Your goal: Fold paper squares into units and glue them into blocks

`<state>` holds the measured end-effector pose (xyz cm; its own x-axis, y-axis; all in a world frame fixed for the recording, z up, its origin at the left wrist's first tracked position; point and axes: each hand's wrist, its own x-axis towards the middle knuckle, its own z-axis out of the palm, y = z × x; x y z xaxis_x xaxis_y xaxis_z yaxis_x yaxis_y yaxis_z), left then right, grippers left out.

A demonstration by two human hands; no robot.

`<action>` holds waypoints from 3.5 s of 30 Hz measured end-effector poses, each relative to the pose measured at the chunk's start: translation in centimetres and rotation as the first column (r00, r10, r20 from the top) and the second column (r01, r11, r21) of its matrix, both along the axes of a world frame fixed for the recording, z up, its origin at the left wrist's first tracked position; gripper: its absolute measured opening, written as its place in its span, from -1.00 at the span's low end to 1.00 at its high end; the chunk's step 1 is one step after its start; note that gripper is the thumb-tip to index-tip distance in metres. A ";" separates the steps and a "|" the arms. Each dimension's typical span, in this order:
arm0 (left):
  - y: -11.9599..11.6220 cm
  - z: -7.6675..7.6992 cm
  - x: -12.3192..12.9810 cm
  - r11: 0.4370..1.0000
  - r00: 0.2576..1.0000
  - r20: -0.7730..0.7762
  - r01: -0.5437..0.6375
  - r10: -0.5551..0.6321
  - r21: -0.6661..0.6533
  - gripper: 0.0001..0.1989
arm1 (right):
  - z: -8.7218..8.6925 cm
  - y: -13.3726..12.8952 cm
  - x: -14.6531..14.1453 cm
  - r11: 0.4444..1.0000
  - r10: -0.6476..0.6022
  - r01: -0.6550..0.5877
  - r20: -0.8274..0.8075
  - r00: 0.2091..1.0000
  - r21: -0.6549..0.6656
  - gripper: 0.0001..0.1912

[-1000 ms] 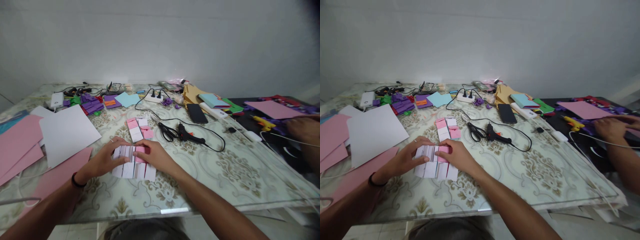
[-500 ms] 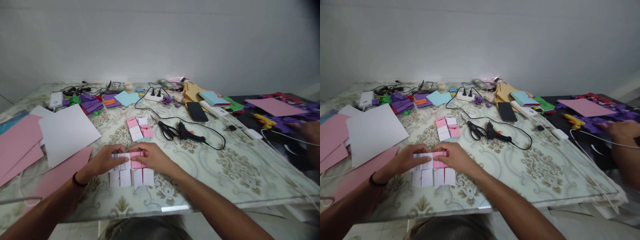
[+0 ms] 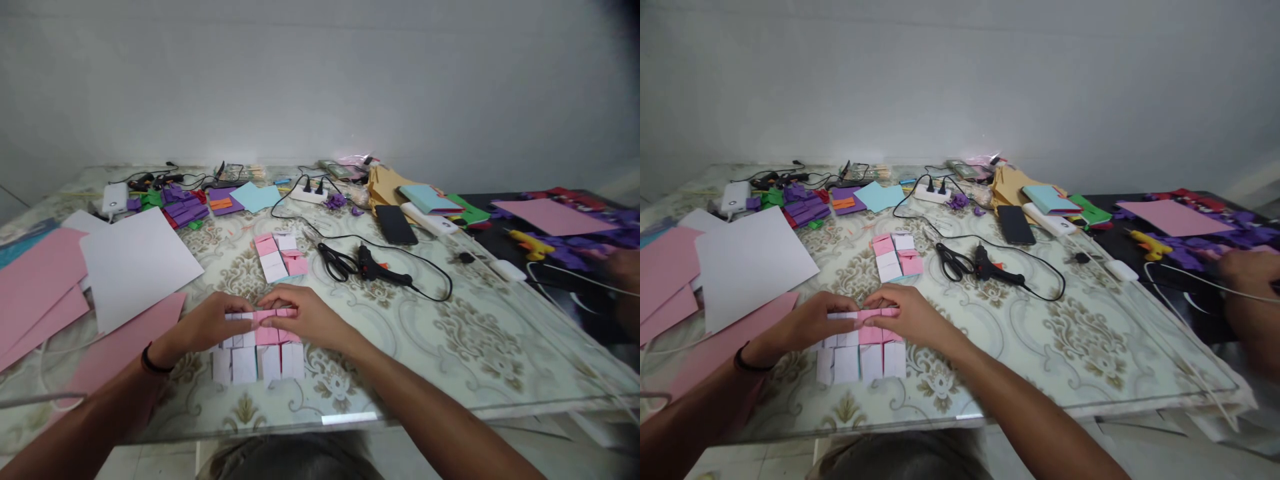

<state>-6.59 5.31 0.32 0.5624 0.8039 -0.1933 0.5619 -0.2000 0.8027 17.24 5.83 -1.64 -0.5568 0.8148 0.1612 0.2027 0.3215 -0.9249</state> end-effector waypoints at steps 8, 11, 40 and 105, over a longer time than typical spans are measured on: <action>0.3 -0.4 -0.3 1.000 1.000 -0.022 -0.018 0.019 0.018 -0.67 | 0.0 0.2 0.2 0.997 -0.014 0.013 -0.015 1.000 -0.075 -0.86; 0.3 -0.4 -0.4 1.000 1.000 0.001 -0.001 0.001 0.004 -0.68 | -0.1 0.1 0.2 0.998 -0.020 0.017 -0.038 0.999 -0.061 -0.89; -0.4 0.4 0.6 0.997 0.998 0.065 0.029 -0.024 -0.075 -0.78 | -0.7 -0.4 -0.4 0.960 0.106 -0.085 0.067 0.992 -0.267 -0.74; -1.6 1.3 0.2 0.838 0.995 0.067 0.022 -0.070 0.545 -0.91 | 1.1 -0.8 0.3 0.997 -0.049 0.049 0.016 0.999 -0.063 -0.85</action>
